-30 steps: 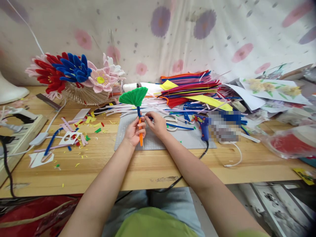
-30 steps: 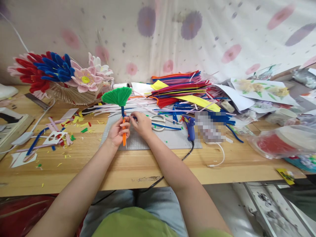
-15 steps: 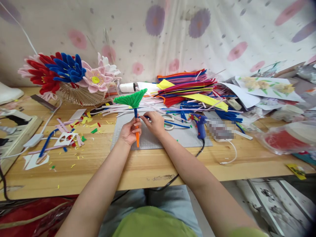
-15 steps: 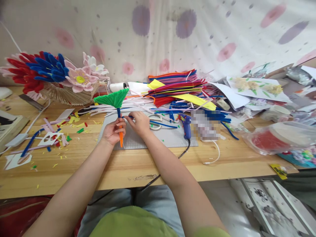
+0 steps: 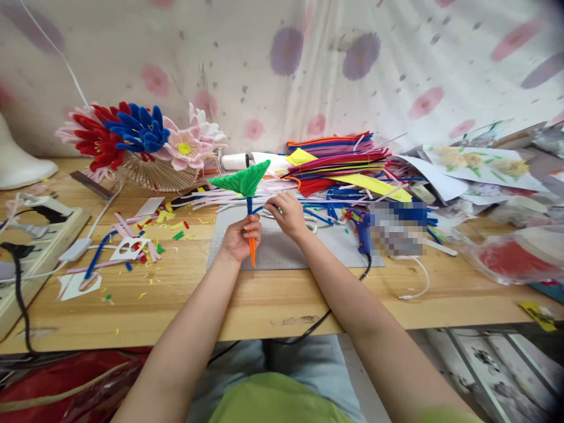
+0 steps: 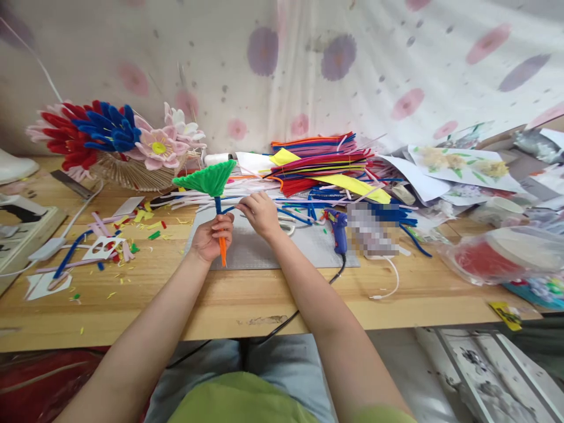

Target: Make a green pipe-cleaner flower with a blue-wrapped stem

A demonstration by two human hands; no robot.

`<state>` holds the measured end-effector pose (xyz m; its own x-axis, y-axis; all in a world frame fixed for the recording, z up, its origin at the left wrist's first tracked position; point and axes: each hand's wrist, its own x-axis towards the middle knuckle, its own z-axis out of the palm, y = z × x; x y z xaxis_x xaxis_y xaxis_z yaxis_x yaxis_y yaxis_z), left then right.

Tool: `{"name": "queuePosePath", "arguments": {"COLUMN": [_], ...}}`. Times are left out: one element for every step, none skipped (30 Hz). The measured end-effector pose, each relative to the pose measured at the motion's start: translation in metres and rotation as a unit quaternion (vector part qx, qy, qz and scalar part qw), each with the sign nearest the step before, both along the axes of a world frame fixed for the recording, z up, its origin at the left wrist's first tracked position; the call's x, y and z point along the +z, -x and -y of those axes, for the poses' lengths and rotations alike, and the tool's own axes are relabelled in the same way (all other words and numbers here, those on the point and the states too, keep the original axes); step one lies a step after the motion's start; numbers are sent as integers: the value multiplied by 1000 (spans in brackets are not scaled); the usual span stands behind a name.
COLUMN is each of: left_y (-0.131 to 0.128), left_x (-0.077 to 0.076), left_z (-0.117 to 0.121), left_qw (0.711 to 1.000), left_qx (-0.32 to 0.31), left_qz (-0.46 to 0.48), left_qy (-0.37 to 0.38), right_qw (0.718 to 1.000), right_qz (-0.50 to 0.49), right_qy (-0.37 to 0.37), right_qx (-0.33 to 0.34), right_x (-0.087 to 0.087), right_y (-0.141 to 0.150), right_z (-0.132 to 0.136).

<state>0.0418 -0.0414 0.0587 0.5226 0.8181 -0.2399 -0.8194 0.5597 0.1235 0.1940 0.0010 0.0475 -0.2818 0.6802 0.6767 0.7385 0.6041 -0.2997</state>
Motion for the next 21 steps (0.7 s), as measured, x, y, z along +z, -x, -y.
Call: {"name": "queuePosePath", "arguments": {"left_y": [0,-1,-1,-1,-2,-2,-2,-1,-1,0,0,0,0,-1,-2,-4,-6,-9,-12,-15,-18], "left_x": [0,1,1,1,1,1,1,2,2,2,2,2,1,0,-2,-5,-8,-12,-16,-19,-23], "left_z": [1,3,4,6,7,8,9,9,8,6,4,1,-2,-5,-8,-11,-13,-15,-16,-16,-16], "left_qw": [1000,1000,999,999,999,999,999,999,1000,1000,1000,999,997,993,986,974,959,943,926,910,897], "left_qx": [-7,-17,-27,-36,-41,-43,-41,-35,-27,-18,-7,6,24,47,74,101,131,156,180,205,227], "left_qz": [9,19,27,32,34,33,29,22,14,4,-11,-34,-65,-104,-149,-197,-244,-287,-322,-349,-368], "left_qy": [1,3,3,3,2,1,-1,-3,-5,-7,-9,-11,-15,-21,-30,-43,-58,-72,-83,-88,-89], "right_qw": [1000,1000,999,998,995,990,985,979,976,977,981,987,994,998,999,999,999,998,999,997,995], "right_qz": [4,10,19,33,50,70,89,104,113,113,103,82,54,23,-6,-26,-34,-27,-5,22,50], "right_qy": [-6,-10,-11,-7,3,19,37,53,64,66,62,53,41,32,27,26,31,39,51,68,89], "right_qx": [6,18,36,61,89,119,146,166,174,169,152,125,90,54,18,-9,-27,-32,-17,3,13], "right_x": [3,7,11,15,19,23,26,28,29,30,29,28,26,25,23,21,21,21,22,24,27], "right_y": [-1,-2,-2,-2,-1,0,1,1,2,2,2,2,2,3,4,7,11,16,23,30,38], "right_z": [-3,-7,-11,-15,-20,-25,-29,-33,-37,-39,-39,-38,-34,-28,-20,-10,0,11,20,28,34]}}
